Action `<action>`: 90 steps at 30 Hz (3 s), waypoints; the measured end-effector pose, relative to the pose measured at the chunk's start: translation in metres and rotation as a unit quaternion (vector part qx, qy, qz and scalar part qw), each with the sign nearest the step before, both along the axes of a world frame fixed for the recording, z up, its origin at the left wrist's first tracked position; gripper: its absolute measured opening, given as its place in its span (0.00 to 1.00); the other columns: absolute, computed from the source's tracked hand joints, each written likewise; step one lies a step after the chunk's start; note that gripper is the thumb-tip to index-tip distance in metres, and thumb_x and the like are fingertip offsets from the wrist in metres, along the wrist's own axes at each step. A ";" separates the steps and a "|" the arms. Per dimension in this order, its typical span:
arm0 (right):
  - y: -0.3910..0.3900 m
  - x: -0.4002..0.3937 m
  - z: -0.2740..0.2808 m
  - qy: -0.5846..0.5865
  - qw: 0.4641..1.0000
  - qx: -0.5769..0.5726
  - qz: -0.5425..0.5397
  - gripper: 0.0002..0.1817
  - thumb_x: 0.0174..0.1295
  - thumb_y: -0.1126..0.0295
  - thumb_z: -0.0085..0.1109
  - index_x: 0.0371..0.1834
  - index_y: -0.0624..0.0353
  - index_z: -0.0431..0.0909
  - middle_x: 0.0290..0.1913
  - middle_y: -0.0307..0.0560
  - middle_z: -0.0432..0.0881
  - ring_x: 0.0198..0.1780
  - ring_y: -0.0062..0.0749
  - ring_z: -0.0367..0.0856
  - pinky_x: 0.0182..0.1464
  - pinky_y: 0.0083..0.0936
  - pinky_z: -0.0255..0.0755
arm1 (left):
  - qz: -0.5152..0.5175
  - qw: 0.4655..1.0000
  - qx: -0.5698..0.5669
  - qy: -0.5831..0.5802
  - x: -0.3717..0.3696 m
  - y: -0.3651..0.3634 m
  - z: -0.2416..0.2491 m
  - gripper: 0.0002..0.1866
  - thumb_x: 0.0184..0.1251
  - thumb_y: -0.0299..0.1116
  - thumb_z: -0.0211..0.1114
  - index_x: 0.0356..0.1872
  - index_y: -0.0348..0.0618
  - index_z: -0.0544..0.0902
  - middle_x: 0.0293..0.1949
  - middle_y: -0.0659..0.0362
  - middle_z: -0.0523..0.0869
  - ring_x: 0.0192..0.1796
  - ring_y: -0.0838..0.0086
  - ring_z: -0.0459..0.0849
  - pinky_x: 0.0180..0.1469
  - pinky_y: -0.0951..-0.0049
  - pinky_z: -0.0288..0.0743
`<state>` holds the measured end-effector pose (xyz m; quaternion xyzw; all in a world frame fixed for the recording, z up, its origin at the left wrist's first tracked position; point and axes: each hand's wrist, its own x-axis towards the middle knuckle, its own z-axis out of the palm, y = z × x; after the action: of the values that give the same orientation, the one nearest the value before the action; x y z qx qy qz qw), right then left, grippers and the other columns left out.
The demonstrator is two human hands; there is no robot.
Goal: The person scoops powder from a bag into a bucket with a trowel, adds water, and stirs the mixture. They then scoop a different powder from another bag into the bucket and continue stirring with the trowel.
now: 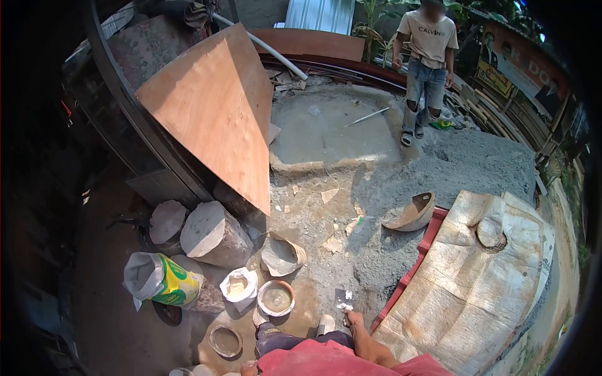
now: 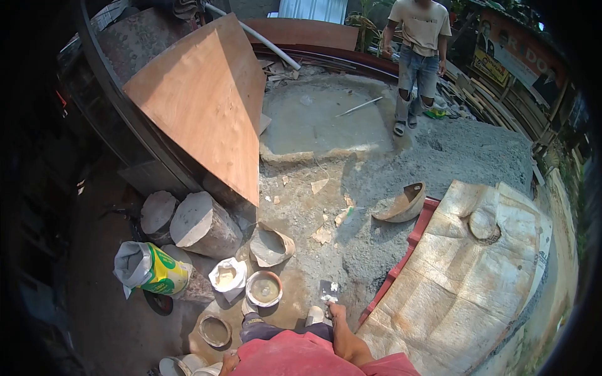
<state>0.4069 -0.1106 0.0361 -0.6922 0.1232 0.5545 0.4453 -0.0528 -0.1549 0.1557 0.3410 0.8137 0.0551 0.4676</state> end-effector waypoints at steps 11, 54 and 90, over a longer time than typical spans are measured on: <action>0.004 -0.003 0.027 -0.003 1.000 -0.011 0.029 0.10 0.51 0.71 0.68 0.21 0.62 0.76 0.17 0.47 0.75 0.14 0.32 0.73 0.14 0.27 0.67 | -0.076 0.995 0.057 0.015 -0.023 -0.010 -0.084 0.21 0.54 0.45 0.72 0.44 0.41 0.85 0.29 0.58 0.86 0.31 0.74 0.83 0.34 0.71 0.76; 0.011 0.000 0.022 0.014 0.999 0.003 0.042 0.11 0.52 0.71 0.67 0.20 0.63 0.74 0.15 0.46 0.73 0.13 0.34 0.73 0.13 0.29 0.67 | -0.095 0.994 0.052 0.011 -0.012 0.007 -0.084 0.20 0.54 0.44 0.72 0.44 0.42 0.86 0.31 0.58 0.86 0.35 0.74 0.83 0.40 0.71 0.76; 0.051 -0.009 0.027 0.007 0.993 0.016 0.120 0.09 0.50 0.73 0.67 0.20 0.61 0.74 0.15 0.43 0.71 0.13 0.31 0.69 0.14 0.28 0.61 | -0.017 0.994 0.112 0.000 -0.003 -0.064 -0.070 0.27 0.49 0.48 0.71 0.43 0.34 0.81 0.30 0.50 0.86 0.34 0.68 0.84 0.38 0.67 0.75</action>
<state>0.3975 -0.0594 0.0630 -0.6910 0.0332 0.6103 0.3860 -0.0556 -0.2193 0.0855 0.4048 0.7966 0.1385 0.4270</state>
